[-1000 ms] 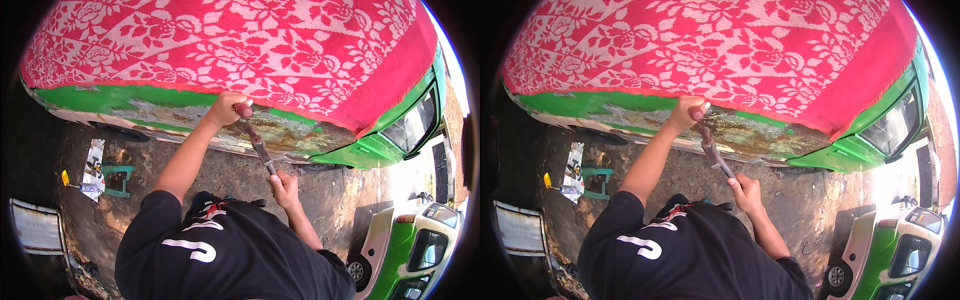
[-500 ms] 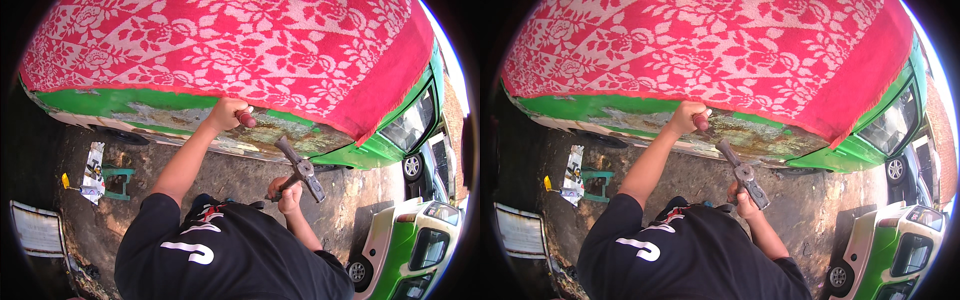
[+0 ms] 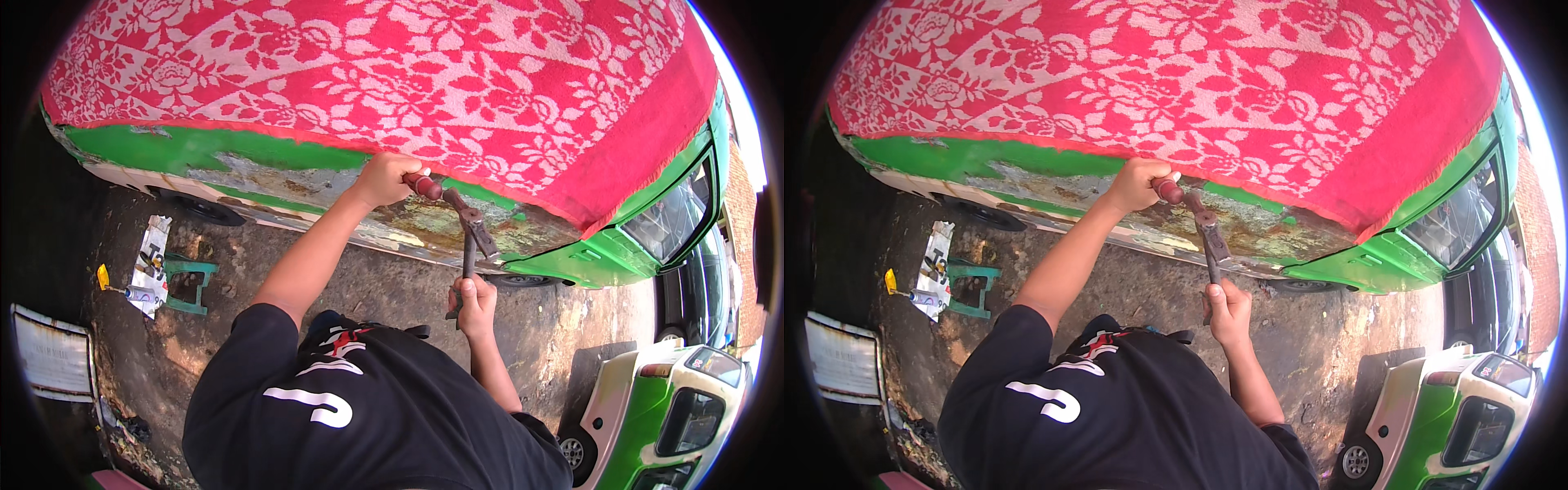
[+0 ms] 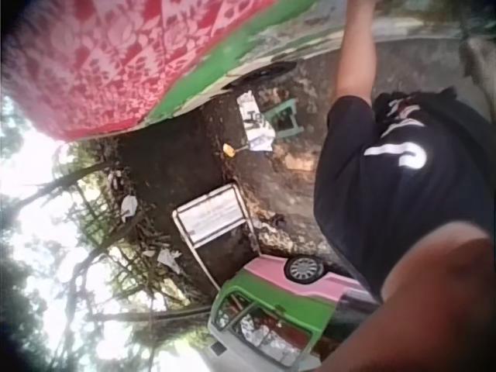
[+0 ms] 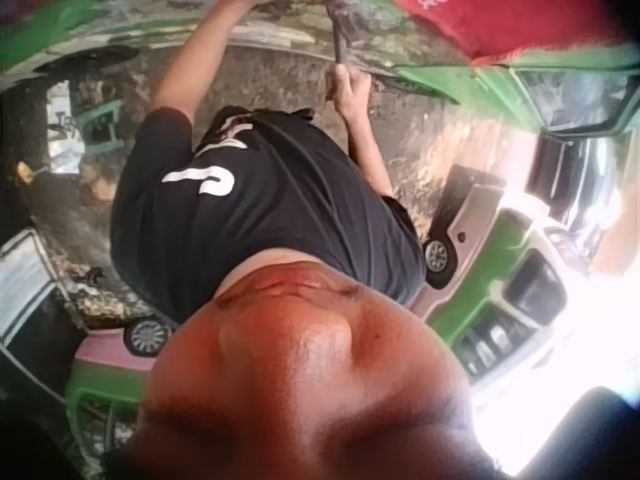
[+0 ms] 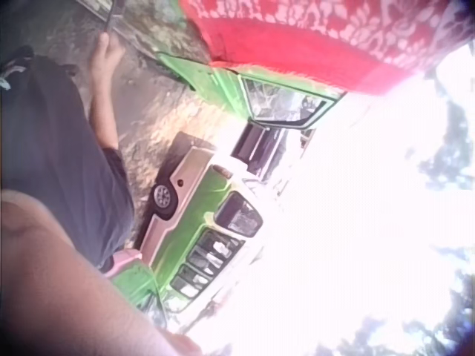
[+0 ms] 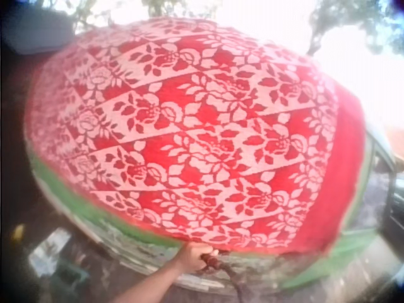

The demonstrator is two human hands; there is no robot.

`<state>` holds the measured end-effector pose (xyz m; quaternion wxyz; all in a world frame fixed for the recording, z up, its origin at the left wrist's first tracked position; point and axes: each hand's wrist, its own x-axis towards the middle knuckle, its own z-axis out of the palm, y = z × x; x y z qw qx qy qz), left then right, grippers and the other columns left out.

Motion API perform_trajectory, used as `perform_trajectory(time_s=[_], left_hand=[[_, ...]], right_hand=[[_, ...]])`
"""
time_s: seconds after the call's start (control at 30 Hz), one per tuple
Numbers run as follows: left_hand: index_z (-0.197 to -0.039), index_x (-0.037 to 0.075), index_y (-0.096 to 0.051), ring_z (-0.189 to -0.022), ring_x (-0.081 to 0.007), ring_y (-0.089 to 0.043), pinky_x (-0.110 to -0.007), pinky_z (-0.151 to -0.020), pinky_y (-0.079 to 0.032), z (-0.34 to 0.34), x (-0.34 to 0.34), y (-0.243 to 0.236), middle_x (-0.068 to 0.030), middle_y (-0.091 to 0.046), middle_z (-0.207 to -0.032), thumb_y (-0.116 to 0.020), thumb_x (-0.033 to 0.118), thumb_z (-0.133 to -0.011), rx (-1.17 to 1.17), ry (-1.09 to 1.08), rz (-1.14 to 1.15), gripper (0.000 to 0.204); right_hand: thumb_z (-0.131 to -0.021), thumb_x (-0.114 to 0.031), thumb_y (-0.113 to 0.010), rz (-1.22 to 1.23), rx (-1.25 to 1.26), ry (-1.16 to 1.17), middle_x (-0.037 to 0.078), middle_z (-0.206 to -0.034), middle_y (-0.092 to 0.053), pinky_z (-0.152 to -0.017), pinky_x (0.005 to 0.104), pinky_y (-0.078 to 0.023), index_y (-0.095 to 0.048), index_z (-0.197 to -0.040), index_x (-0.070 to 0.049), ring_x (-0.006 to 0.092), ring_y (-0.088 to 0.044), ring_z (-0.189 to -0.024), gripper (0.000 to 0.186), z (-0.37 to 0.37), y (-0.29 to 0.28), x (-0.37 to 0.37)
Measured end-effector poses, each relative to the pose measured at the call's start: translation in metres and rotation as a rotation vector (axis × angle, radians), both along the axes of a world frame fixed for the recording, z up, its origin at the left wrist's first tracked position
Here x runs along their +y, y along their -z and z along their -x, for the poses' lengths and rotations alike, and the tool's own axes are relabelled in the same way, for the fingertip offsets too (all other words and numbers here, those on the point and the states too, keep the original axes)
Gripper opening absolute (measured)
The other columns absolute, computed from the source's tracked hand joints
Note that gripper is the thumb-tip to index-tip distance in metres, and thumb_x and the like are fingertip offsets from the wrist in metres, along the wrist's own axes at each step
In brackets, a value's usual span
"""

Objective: The person uses a hammer and a red-handled punch to repeatedly strike a green car panel, likely to remove paint or rust. The person holds the punch against the panel and strikes it with the hammer in a repetitive manner.

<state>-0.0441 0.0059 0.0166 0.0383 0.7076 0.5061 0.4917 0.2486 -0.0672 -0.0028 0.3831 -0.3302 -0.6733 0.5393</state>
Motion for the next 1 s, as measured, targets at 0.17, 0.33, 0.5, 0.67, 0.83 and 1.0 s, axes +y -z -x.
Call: perform_trajectory(time_s=[0.17, 0.33, 0.5, 0.67, 0.83, 1.0], left_hand=[[-0.062, 0.003, -0.045, -0.05, -0.0276, -0.044, -0.038, -0.048, -0.035, -0.01, 0.0, 0.003, -0.0125, -0.044, -0.056, -0.072, 0.01, -0.081, -0.017, 0.024, -0.134, 0.034], [-0.062, 0.004, -0.048, -0.052, -0.0298, -0.05, -0.04, -0.049, -0.037, -0.016, 0.008, 0.009, -0.0115, -0.048, -0.058, -0.073, 0.016, -0.082, 0.065, -0.061, -0.167, 0.034], [-0.065, 0.008, -0.053, -0.059, -0.0303, -0.059, -0.041, -0.051, -0.044, -0.023, 0.003, 0.013, -0.0072, -0.056, -0.062, -0.072, 0.019, -0.078, 0.158, -0.039, -0.13, 0.026], [-0.057, 0.005, -0.047, -0.049, -0.0292, -0.05, -0.04, -0.046, -0.038, -0.03, -0.004, 0.011, -0.0086, -0.048, -0.056, -0.072, 0.016, -0.078, 0.116, -0.004, -0.238, 0.035], [-0.056, 0.005, -0.044, -0.048, -0.0283, -0.048, -0.039, -0.045, -0.036, -0.022, -0.004, 0.009, -0.0092, -0.046, -0.055, -0.073, 0.012, -0.076, 0.139, -0.044, -0.255, 0.036], [-0.057, 0.004, -0.044, -0.048, -0.0276, -0.047, -0.039, -0.045, -0.036, -0.021, -0.005, 0.007, -0.0099, -0.045, -0.054, -0.073, 0.01, -0.076, 0.099, -0.035, -0.255, 0.035]], right_hand=[[-0.098, -0.046, -0.052, -0.069, 0.375, -0.041, 0.007, -0.058, -0.053, -0.047, 0.0285, -0.043, -0.052, -0.071, 0.0, 0.0139, -0.053, -0.049, 0.053, -0.005, 0.008, 0.001], [-0.099, -0.043, -0.052, 0.115, 0.029, 0.086, 0.006, -0.057, -0.051, -0.045, 0.028, -0.042, -0.052, -0.073, -0.001, 0.0137, -0.052, -0.049, 0.049, -0.015, 0.026, 0.005], [-0.099, -0.043, -0.052, 0.152, 0.202, 0.099, 0.007, -0.061, -0.048, -0.045, 0.0287, -0.043, -0.049, -0.077, 0.0, 0.0154, -0.05, -0.05, 0.048, -0.035, 0.033, 0.001], [-0.1, -0.038, -0.052, 0.166, 0.127, 0.098, 0.005, -0.061, -0.051, -0.045, 0.0284, -0.043, -0.053, -0.075, 0.0, 0.0138, -0.052, -0.049, 0.046, -0.043, 0.041, 0.001], [-0.1, -0.038, -0.052, 0.199, 0.15, 0.089, 0.005, -0.059, -0.051, -0.045, 0.0279, -0.043, -0.053, -0.075, 0.0, 0.0136, -0.052, -0.049, 0.045, -0.041, 0.043, -0.003], [-0.101, -0.037, -0.051, 0.223, 0.159, 0.1, 0.006, -0.058, -0.051, -0.046, 0.0277, -0.043, -0.054, -0.077, 0.0, 0.0136, -0.052, -0.048, 0.044, -0.041, 0.043, -0.004]])
